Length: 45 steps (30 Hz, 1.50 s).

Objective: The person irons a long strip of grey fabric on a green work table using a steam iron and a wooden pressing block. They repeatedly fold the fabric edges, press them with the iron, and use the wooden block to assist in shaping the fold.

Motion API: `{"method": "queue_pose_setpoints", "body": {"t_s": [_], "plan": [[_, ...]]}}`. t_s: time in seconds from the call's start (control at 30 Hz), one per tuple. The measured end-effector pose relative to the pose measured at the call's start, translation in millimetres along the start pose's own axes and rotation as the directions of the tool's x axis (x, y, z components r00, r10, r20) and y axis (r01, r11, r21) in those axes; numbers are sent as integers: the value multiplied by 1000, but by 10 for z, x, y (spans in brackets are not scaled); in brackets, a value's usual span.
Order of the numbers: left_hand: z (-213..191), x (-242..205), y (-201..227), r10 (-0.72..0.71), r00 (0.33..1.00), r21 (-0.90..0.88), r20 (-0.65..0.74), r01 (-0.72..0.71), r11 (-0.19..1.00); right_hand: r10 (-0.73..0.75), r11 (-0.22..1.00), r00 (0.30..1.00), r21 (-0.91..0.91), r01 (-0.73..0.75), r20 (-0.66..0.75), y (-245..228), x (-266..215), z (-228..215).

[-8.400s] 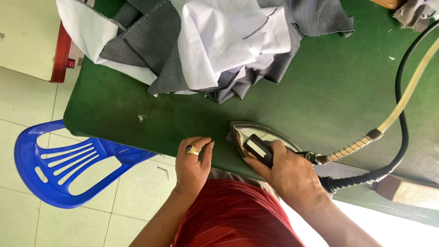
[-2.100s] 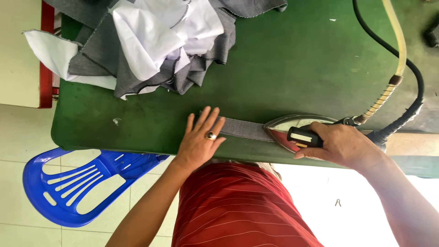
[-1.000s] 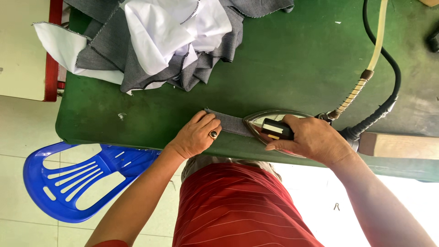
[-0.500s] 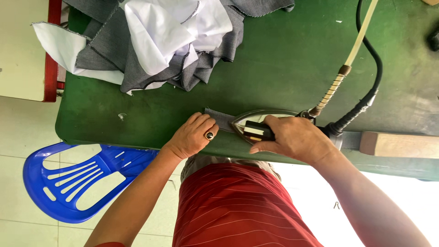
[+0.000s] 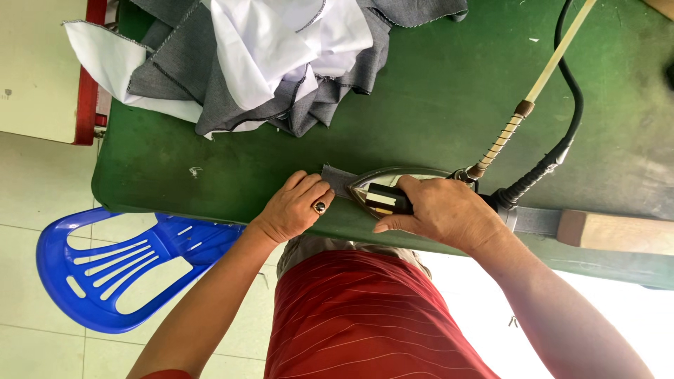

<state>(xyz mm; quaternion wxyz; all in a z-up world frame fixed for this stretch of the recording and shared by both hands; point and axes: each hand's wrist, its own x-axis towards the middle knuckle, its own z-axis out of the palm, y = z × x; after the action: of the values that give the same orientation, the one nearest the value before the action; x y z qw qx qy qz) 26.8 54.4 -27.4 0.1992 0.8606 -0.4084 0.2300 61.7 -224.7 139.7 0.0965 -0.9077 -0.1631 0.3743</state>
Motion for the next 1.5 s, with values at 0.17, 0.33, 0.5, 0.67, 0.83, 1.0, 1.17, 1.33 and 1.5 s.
{"method": "queue_pose_setpoints", "body": {"t_s": [0.17,0.33,0.5,0.67,0.83,1.0,1.17,1.33,1.5], "plan": [[-88,-42,-3,-52,998,-32,36,53,998,2,1000,1000,13,-2,1,-44,5,-23],[-146,-5,38,-127,991,24,-33,128,991,-24,1000,999,7,24,-35,-110,20,-25],[-87,-76,11,-162,986,42,-50,164,986,-50,999,993,0,51,-103,-251,19,-84],[-21,-206,26,-260,965,57,-33,262,963,-14,998,984,-58,3,-179,-385,69,-44],[-81,-270,66,-342,939,50,-16,343,938,-25,996,976,-89,6,-218,-503,160,-25],[-318,-292,144,-466,880,6,-91,468,884,-54,992,975,-125,27,-215,-568,307,40],[-485,-373,319,-540,813,-58,-218,541,839,-55,995,983,-97,39,-175,-658,373,16],[-840,193,861,-390,907,-410,160,420,809,-9,999,997,49,5,83,-827,377,-276],[-44,1092,1594,-134,916,-682,379,374,629,-90,993,996,76,90,1,-818,426,-126]]}}
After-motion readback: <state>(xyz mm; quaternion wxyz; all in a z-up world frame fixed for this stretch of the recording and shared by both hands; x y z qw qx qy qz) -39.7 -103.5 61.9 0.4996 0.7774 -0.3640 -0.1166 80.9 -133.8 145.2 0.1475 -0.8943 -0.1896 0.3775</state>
